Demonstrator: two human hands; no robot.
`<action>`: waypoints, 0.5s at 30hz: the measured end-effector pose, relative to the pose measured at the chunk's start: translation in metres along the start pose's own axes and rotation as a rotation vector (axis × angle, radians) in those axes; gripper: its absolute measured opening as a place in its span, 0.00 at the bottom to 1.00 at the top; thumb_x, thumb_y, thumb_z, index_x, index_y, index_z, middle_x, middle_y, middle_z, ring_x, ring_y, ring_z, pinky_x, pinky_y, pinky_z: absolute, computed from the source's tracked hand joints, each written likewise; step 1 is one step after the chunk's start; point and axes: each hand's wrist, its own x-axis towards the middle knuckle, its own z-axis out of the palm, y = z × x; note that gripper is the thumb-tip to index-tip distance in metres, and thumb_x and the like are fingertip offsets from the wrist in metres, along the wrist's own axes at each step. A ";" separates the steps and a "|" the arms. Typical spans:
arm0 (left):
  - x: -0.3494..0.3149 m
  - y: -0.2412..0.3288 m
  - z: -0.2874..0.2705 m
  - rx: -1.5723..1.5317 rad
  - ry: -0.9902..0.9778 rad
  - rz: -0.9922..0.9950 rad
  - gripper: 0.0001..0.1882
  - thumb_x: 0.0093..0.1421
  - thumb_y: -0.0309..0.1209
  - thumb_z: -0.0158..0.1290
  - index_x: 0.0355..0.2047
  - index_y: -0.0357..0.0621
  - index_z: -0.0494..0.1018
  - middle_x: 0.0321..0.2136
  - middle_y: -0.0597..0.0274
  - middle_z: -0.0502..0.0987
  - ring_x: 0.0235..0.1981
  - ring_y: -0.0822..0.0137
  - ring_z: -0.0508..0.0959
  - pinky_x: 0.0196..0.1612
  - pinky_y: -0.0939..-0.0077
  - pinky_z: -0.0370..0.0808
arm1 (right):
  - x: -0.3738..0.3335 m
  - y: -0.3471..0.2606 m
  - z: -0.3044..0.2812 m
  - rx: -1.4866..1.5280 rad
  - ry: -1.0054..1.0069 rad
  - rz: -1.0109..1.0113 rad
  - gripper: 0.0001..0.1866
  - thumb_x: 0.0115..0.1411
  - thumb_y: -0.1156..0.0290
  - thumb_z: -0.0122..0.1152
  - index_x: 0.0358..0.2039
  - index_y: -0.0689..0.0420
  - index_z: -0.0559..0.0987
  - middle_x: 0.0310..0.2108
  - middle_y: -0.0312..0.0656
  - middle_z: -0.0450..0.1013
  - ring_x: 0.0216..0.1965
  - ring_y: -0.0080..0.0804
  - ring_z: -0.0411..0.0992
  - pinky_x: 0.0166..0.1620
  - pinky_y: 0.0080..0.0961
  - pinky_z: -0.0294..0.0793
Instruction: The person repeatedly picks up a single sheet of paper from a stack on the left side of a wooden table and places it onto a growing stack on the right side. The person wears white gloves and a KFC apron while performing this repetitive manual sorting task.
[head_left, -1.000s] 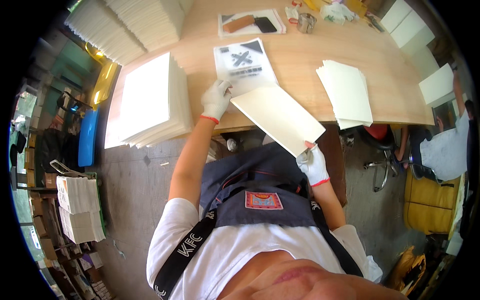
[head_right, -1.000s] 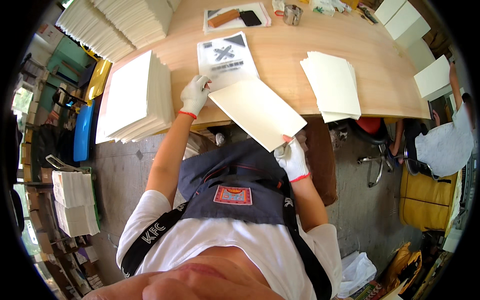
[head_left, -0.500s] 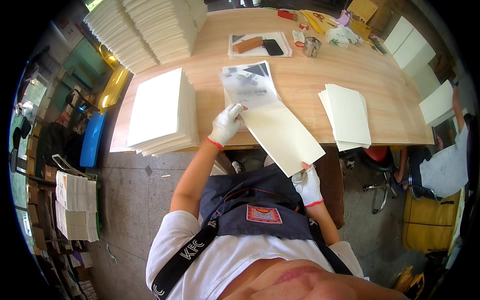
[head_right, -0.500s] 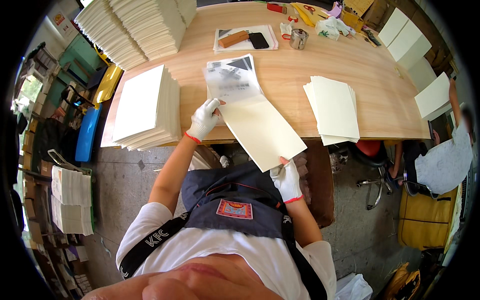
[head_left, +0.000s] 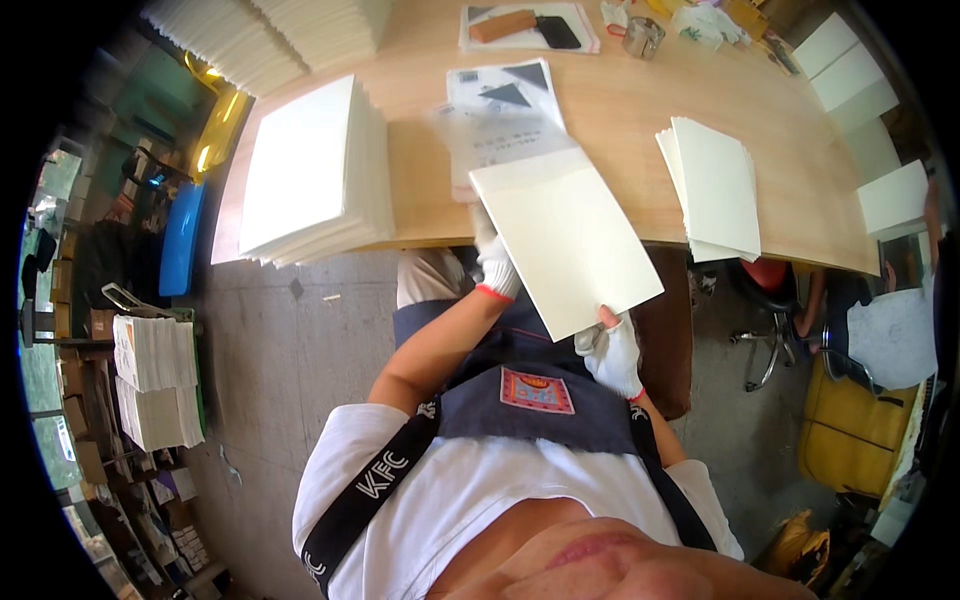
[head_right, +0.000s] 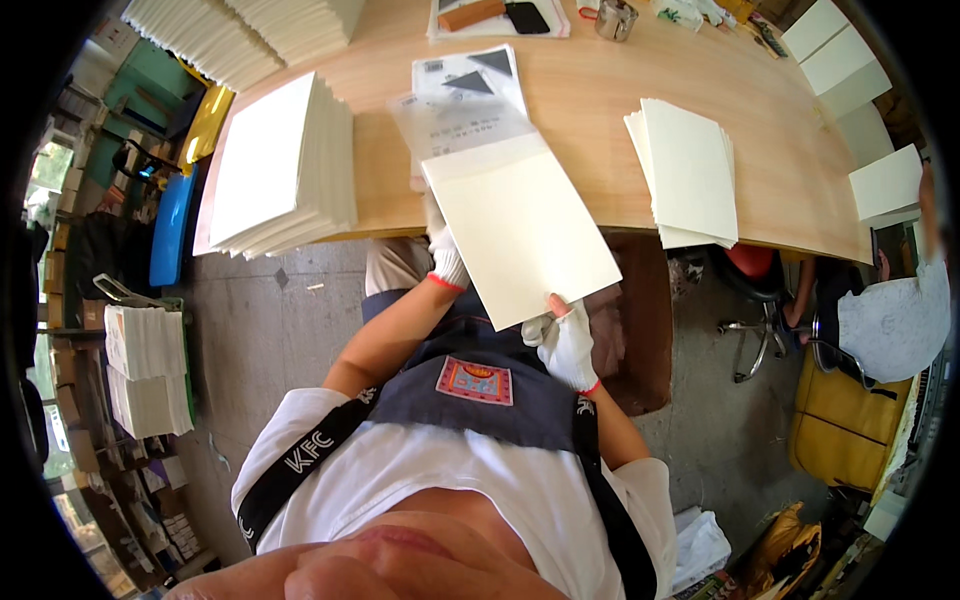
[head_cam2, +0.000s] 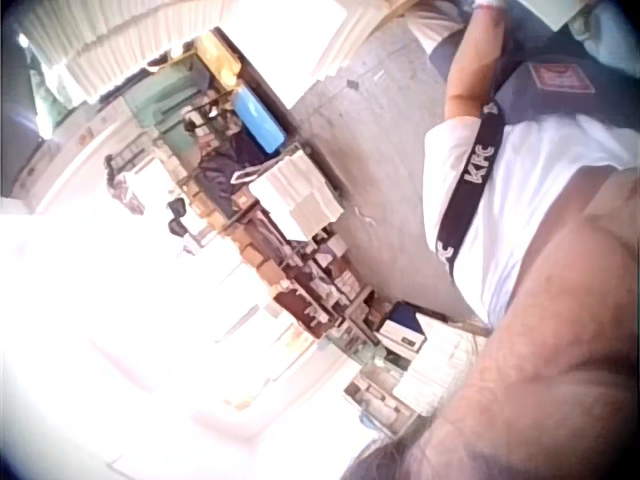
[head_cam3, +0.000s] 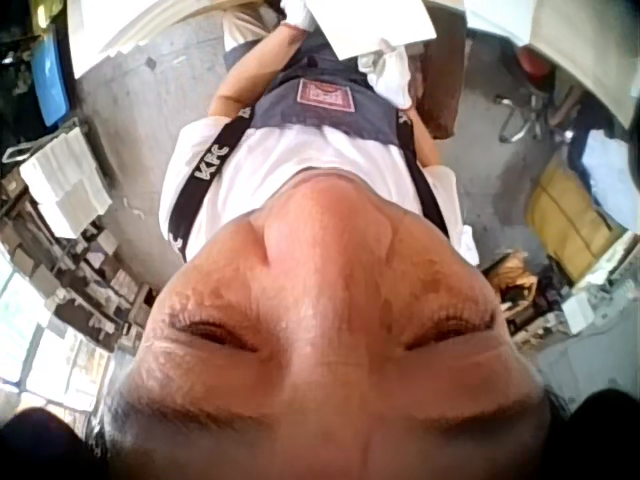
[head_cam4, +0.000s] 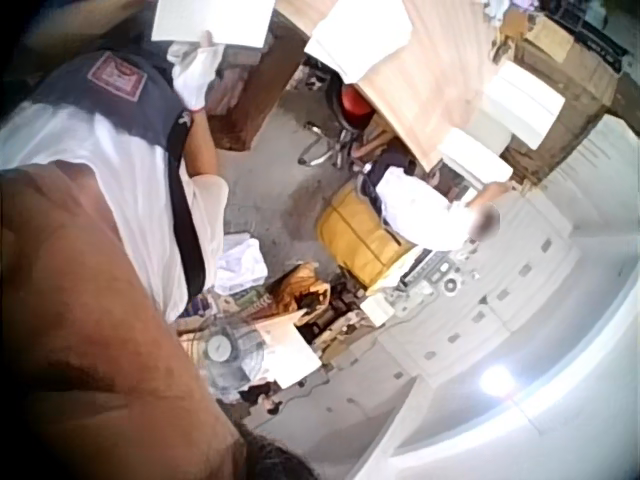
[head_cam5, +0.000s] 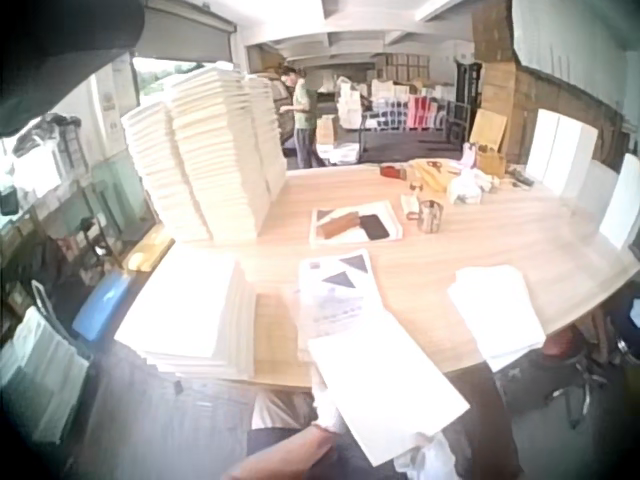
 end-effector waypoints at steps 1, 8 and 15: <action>0.004 -0.003 -0.007 -0.341 -0.110 -0.216 0.23 0.64 0.37 0.41 0.56 0.42 0.57 0.47 0.50 0.68 0.45 0.60 0.72 0.48 0.64 0.72 | 0.000 0.000 -0.001 -0.029 -0.042 -0.013 0.13 0.61 0.67 0.47 0.44 0.60 0.65 0.28 0.41 0.72 0.19 0.24 0.68 0.19 0.20 0.65; -0.041 -0.044 -0.057 0.063 -0.244 -0.523 0.26 0.63 0.47 0.40 0.55 0.43 0.60 0.49 0.54 0.68 0.47 0.56 0.70 0.51 0.62 0.69 | -0.007 0.011 -0.020 -0.099 -0.009 0.115 0.14 0.62 0.67 0.47 0.46 0.60 0.64 0.32 0.45 0.73 0.24 0.31 0.75 0.22 0.22 0.74; -0.066 -0.039 -0.077 1.141 -0.347 -0.051 0.18 0.59 0.32 0.49 0.49 0.42 0.68 0.46 0.56 0.72 0.47 0.64 0.72 0.48 0.71 0.71 | 0.030 0.057 -0.020 0.068 0.146 0.266 0.13 0.63 0.72 0.47 0.48 0.56 0.66 0.39 0.41 0.71 0.37 0.32 0.74 0.36 0.29 0.80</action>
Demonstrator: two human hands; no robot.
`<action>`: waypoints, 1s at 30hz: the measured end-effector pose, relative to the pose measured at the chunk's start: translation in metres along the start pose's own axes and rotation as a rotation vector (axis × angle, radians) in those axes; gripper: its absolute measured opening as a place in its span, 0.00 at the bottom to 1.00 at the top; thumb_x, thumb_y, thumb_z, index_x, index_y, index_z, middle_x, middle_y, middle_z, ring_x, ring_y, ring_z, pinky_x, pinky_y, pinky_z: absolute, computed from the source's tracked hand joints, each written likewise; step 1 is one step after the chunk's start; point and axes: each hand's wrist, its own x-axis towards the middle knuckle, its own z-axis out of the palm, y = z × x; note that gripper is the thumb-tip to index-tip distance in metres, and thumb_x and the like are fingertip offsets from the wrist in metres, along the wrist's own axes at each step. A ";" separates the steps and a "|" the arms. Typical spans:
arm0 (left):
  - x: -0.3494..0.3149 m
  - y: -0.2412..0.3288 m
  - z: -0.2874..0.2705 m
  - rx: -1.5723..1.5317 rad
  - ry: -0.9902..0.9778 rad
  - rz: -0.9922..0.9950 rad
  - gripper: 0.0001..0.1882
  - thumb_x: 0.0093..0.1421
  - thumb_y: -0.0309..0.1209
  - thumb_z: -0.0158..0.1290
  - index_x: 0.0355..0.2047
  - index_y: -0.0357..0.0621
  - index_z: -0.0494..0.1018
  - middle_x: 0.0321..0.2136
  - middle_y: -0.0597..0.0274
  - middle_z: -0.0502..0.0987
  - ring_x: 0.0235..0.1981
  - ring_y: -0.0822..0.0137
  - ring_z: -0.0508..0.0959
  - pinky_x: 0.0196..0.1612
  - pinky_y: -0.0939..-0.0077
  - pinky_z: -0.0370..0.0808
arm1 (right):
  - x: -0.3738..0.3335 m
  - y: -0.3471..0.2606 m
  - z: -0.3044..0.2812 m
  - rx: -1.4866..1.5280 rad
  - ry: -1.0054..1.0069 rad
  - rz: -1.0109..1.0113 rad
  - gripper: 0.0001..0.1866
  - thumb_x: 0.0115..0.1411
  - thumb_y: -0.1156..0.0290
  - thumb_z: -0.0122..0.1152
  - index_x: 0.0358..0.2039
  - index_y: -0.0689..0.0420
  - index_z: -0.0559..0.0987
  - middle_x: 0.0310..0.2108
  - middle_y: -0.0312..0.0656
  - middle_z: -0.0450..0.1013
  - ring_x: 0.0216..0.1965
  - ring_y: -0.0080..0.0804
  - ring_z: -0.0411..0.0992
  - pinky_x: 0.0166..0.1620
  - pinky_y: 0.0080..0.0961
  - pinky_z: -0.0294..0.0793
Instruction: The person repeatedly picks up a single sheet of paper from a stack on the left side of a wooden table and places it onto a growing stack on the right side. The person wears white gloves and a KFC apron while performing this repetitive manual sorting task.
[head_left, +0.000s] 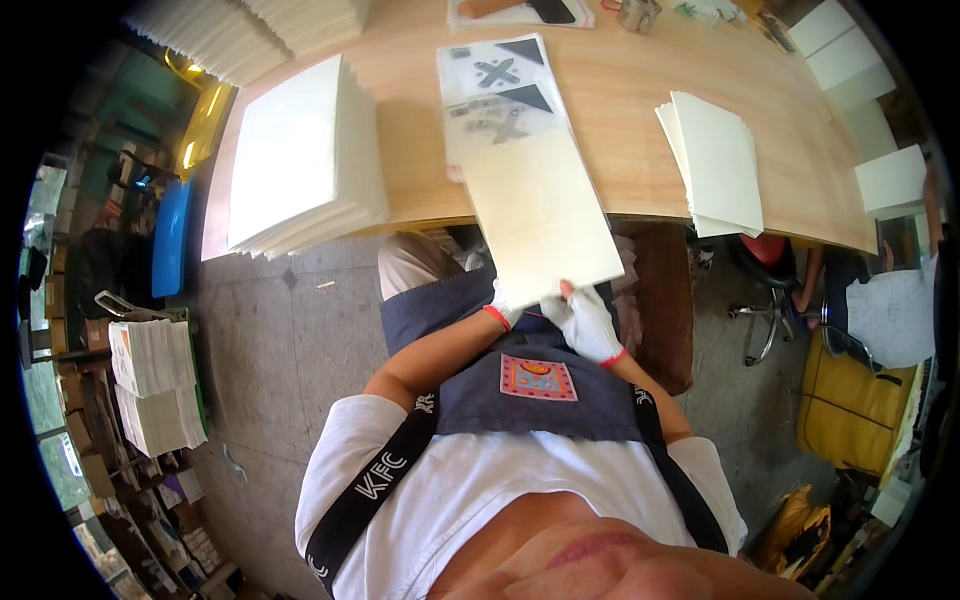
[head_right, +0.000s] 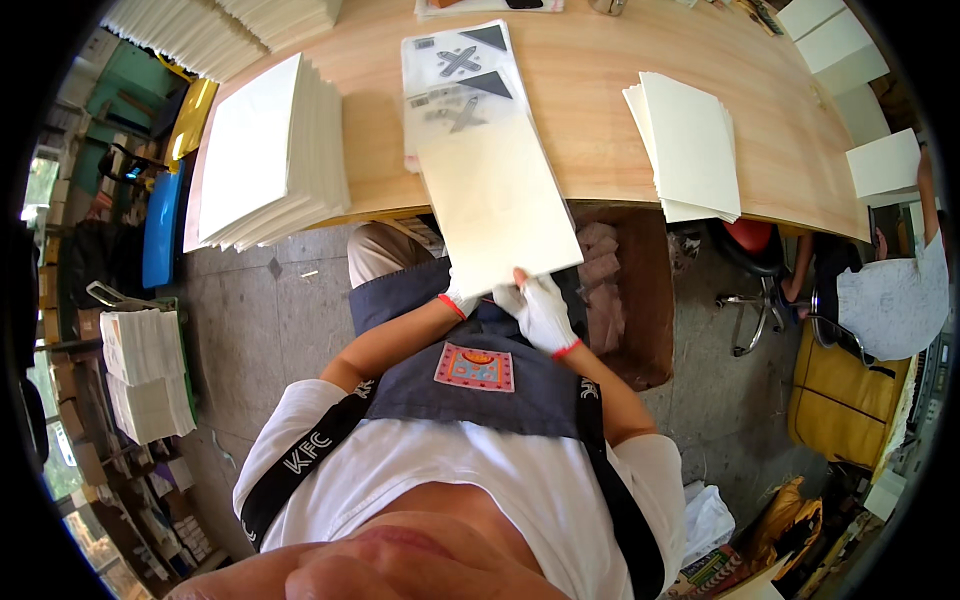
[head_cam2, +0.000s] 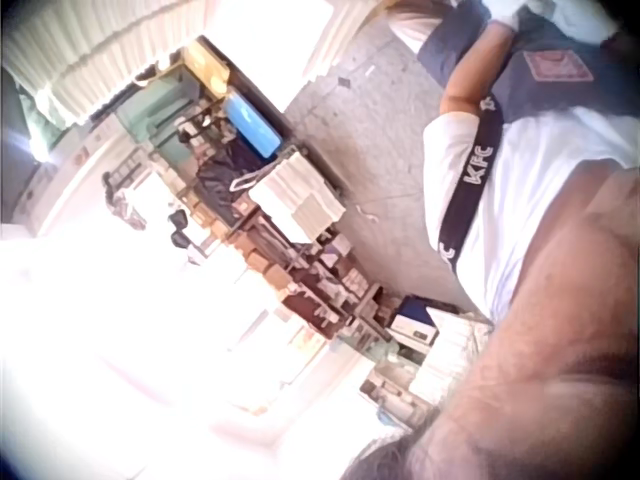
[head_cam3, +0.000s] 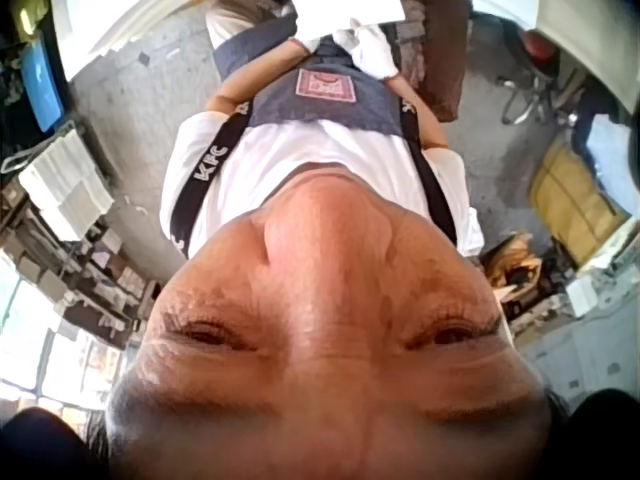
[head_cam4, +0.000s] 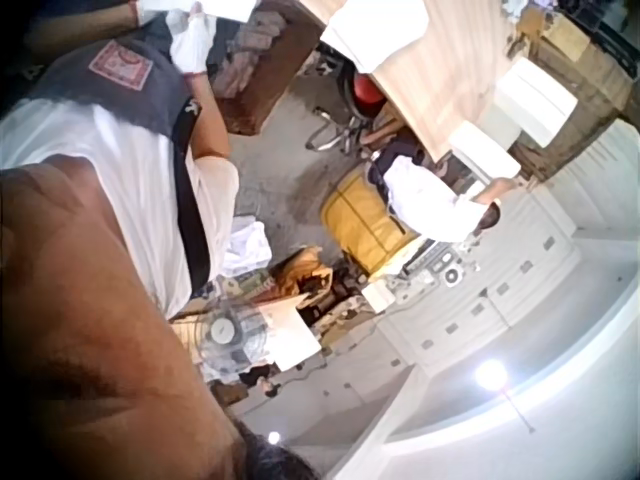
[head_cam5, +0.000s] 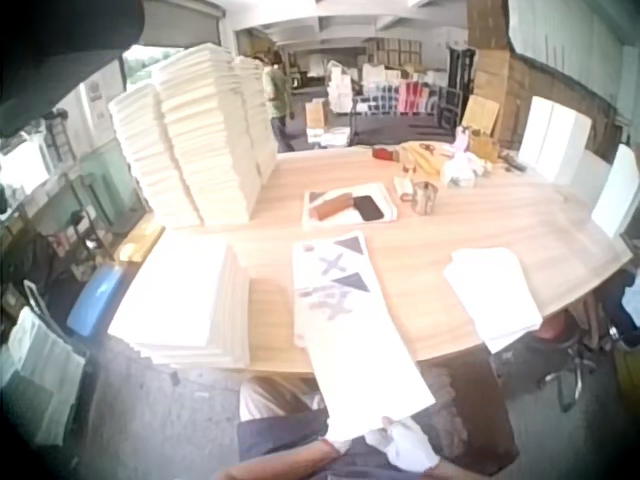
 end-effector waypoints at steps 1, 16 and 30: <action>0.003 -0.016 0.005 -0.389 0.217 -0.135 0.17 0.59 0.31 0.50 0.48 0.41 0.69 0.45 0.55 0.72 0.46 0.64 0.73 0.47 0.72 0.72 | 0.009 -0.002 0.014 -0.027 0.042 -0.008 0.14 0.62 0.74 0.46 0.48 0.57 0.66 0.43 0.39 0.69 0.43 0.32 0.71 0.41 0.33 0.79; -0.026 0.069 -0.079 -0.442 0.347 -0.413 0.16 0.60 0.37 0.51 0.42 0.39 0.66 0.35 0.58 0.75 0.31 0.67 0.78 0.28 0.78 0.77 | 0.043 -0.034 0.067 -1.100 -0.213 -0.230 0.11 0.62 0.68 0.47 0.43 0.55 0.73 0.23 0.38 0.74 0.19 0.21 0.71 0.21 0.17 0.67; -0.023 0.058 -0.105 -0.316 0.315 -0.403 0.15 0.62 0.34 0.45 0.41 0.33 0.68 0.32 0.57 0.76 0.29 0.68 0.78 0.32 0.77 0.77 | 0.053 -0.019 0.072 -1.237 -0.406 -0.325 0.04 0.58 0.70 0.54 0.31 0.53 0.68 0.16 0.36 0.71 0.18 0.22 0.72 0.19 0.21 0.70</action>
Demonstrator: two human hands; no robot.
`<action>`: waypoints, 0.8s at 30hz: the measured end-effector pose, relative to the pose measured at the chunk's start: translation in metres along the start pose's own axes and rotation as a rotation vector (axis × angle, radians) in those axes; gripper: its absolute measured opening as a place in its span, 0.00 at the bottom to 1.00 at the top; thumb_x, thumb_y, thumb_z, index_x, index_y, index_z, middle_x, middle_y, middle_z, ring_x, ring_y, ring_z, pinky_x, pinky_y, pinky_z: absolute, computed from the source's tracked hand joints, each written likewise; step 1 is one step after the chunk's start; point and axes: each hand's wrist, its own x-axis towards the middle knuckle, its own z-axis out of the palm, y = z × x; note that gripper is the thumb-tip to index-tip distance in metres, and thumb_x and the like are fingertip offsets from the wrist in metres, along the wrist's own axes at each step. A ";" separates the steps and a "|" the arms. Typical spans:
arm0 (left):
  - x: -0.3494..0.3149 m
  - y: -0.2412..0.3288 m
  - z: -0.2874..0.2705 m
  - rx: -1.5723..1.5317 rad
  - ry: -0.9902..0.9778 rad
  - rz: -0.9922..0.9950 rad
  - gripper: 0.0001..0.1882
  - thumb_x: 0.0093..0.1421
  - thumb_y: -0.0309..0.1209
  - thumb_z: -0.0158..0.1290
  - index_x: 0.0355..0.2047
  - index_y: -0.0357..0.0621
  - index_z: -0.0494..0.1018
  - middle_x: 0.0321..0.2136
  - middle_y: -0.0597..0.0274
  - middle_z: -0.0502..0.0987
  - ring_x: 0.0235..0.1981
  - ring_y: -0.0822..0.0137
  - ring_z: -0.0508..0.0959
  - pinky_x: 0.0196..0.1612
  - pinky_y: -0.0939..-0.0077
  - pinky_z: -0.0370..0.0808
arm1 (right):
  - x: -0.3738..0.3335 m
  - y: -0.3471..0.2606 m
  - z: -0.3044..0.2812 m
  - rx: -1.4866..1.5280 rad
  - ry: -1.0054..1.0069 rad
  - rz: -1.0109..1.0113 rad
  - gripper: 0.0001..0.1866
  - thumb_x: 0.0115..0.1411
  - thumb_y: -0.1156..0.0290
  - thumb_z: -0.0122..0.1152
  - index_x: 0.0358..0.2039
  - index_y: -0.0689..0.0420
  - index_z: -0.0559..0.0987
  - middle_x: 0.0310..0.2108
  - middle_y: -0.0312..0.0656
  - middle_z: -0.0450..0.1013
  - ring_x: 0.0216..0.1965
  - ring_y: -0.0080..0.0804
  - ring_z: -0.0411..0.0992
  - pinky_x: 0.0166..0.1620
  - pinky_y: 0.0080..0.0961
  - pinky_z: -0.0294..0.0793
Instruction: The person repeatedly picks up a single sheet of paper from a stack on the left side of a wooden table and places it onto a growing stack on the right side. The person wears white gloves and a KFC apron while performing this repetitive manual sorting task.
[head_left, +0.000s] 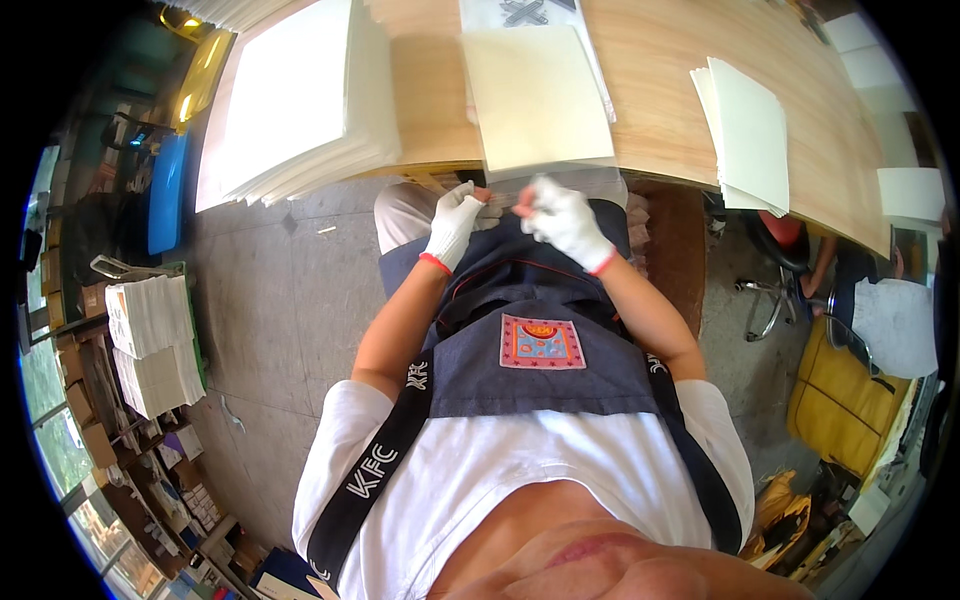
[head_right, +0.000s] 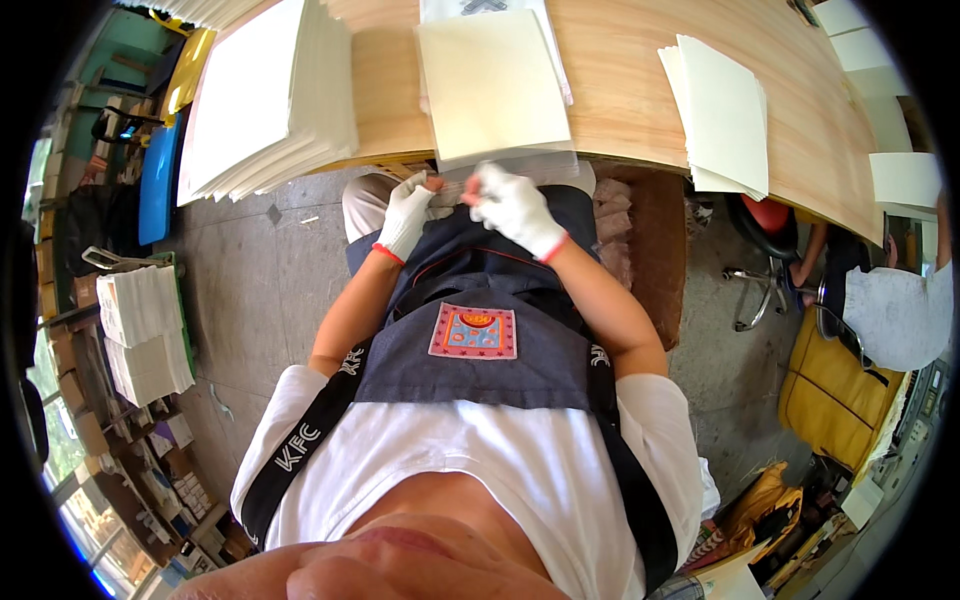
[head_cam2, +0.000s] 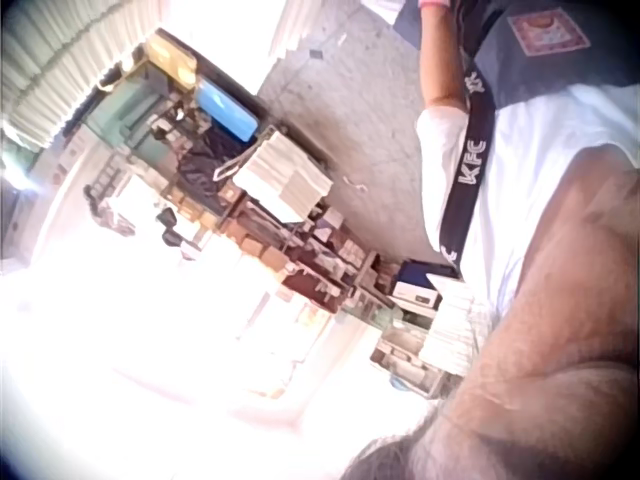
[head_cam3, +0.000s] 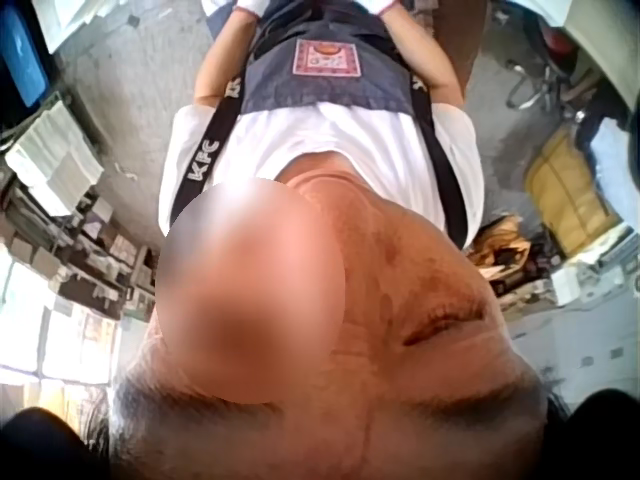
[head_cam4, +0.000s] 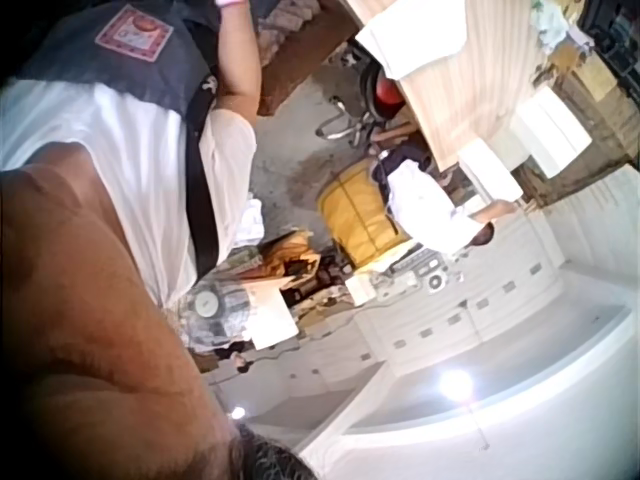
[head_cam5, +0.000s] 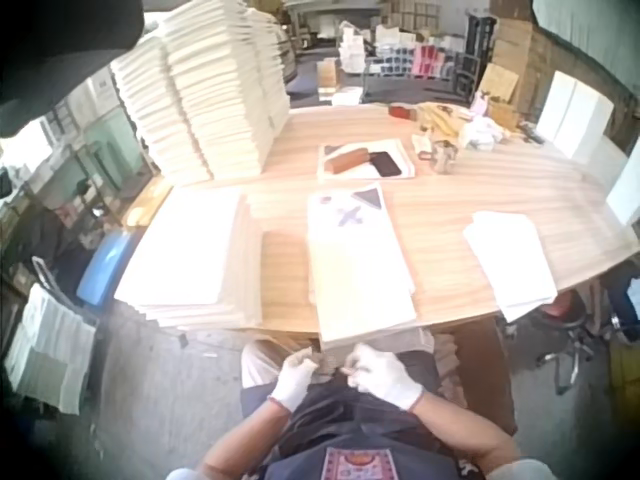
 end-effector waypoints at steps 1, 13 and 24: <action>-0.005 0.004 0.002 -0.006 0.042 -0.024 0.17 0.62 0.34 0.44 0.43 0.30 0.67 0.34 0.55 0.76 0.29 0.66 0.78 0.32 0.76 0.77 | -0.010 0.014 -0.007 0.513 0.177 0.111 0.04 0.58 0.75 0.54 0.31 0.54 0.69 0.17 0.34 0.69 0.18 0.17 0.69 0.18 0.14 0.67; -0.005 0.020 -0.008 0.226 -0.053 0.025 0.12 0.60 0.36 0.48 0.35 0.37 0.70 0.26 0.63 0.75 0.25 0.74 0.76 0.29 0.84 0.74 | 0.021 0.001 0.010 -0.549 0.121 -0.247 0.06 0.56 0.67 0.52 0.33 0.52 0.73 0.24 0.41 0.75 0.23 0.32 0.75 0.25 0.28 0.71; -0.007 0.013 -0.006 0.063 0.006 0.019 0.11 0.61 0.35 0.49 0.34 0.38 0.71 0.26 0.64 0.75 0.26 0.73 0.76 0.29 0.82 0.74 | -0.013 0.015 -0.015 0.539 0.183 0.103 0.03 0.56 0.77 0.54 0.32 0.57 0.72 0.25 0.39 0.73 0.24 0.23 0.72 0.22 0.20 0.70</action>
